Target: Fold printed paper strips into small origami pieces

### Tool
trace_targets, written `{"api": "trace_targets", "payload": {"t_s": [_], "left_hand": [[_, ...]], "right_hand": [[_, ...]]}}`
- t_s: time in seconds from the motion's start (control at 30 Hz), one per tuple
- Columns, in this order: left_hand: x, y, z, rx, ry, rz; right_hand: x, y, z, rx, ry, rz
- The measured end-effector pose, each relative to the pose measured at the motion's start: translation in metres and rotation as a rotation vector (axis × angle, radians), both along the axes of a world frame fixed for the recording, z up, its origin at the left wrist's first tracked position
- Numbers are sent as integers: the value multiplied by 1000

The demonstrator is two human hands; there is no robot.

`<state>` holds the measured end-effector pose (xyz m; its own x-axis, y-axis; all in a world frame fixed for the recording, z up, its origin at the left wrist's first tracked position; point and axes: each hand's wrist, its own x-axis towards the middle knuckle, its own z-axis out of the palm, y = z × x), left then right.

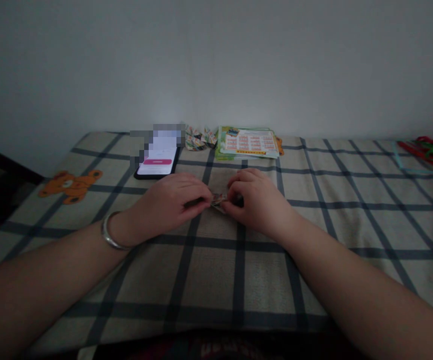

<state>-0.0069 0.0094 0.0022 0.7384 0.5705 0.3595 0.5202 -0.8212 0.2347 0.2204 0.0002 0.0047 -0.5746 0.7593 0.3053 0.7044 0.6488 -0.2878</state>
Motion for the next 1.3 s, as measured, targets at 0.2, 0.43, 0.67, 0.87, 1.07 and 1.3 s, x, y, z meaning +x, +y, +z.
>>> {"api": "trace_targets", "payload": {"t_s": [0.2, 0.43, 0.67, 0.87, 1.07, 1.3], "left_hand": [[-1, 2, -1, -62, -82, 17], [-3, 5, -4, -37, -114, 37], [-3, 8, -4, -29, -129, 108], [-2, 7, -3, -32, -151, 142], [-2, 7, -4, -82, -199, 98], [1, 2, -3, -111, -246, 147]], "right_hand": [[14, 8, 0, -88, 96, 27], [16, 8, 3, -91, 101, 67], [12, 5, 2, -15, 82, 44], [6, 0, 2, -14, 72, 7], [3, -2, -3, -77, 190, -66], [-1, -6, -3, 38, 183, 10]]}}
